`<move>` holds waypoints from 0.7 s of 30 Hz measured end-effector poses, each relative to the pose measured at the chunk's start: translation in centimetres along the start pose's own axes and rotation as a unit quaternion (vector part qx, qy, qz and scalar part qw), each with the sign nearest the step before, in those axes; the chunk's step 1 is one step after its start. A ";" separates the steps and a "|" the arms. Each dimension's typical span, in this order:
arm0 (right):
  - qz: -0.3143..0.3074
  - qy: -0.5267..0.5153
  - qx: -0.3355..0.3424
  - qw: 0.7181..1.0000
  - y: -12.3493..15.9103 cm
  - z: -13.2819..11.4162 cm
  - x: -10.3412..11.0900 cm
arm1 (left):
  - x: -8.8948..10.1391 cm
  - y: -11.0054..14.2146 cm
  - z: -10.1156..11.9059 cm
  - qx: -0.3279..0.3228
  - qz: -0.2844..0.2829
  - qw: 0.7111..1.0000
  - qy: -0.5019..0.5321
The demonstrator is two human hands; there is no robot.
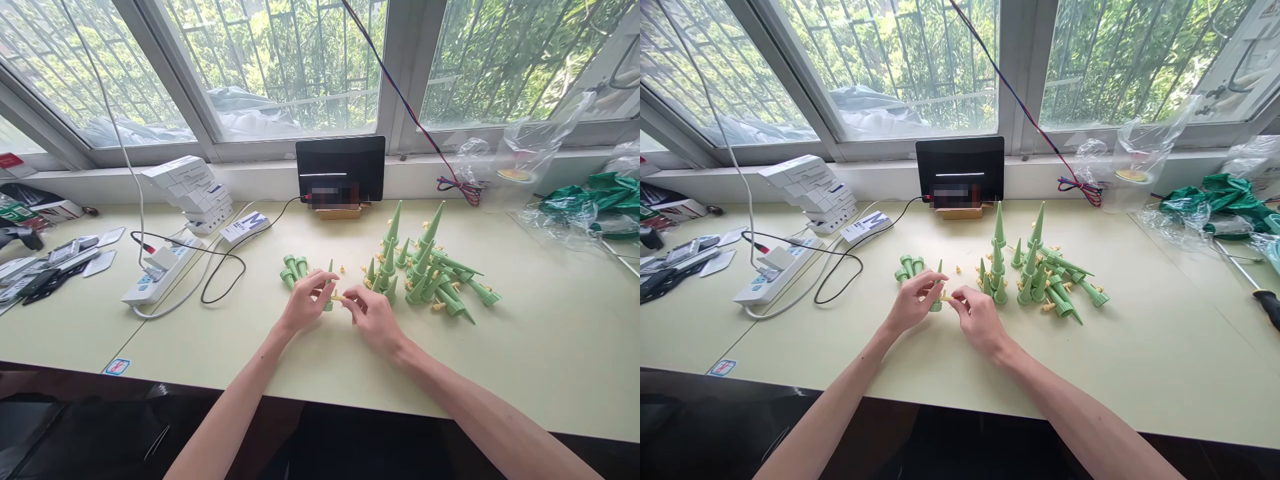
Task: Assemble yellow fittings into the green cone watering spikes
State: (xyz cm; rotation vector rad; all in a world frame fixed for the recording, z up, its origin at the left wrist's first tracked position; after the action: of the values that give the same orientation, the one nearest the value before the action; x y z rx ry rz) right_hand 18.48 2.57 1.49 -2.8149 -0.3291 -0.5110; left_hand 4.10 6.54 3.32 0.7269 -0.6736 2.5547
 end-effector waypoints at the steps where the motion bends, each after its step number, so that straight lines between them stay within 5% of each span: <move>1: 0.000 0.000 -0.001 1.000 0.0 0.0 0.0 | 0.0 0.0 0.0 -0.001 0.001 1.000 -0.001; 21: -0.022 0.004 -0.012 1.000 0.1 0.6 -0.3 | -0.1 0.1 -0.1 -0.007 0.006 1.000 0.002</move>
State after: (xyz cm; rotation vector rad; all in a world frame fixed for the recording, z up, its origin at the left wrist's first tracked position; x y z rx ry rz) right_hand 18.37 2.63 0.83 -2.8328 -0.3855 -0.5398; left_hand 4.10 6.47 3.19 0.7138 -0.6961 2.5580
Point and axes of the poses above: each hand's wrist, its own y-axis away from the middle knuckle, its own x-axis out of the back of the hand, z = x × y, the point moved 6 cm from there along -y, towards the middle knuckle, and after that the axes turned 8 degrees about -z, right-handed, at the moved point
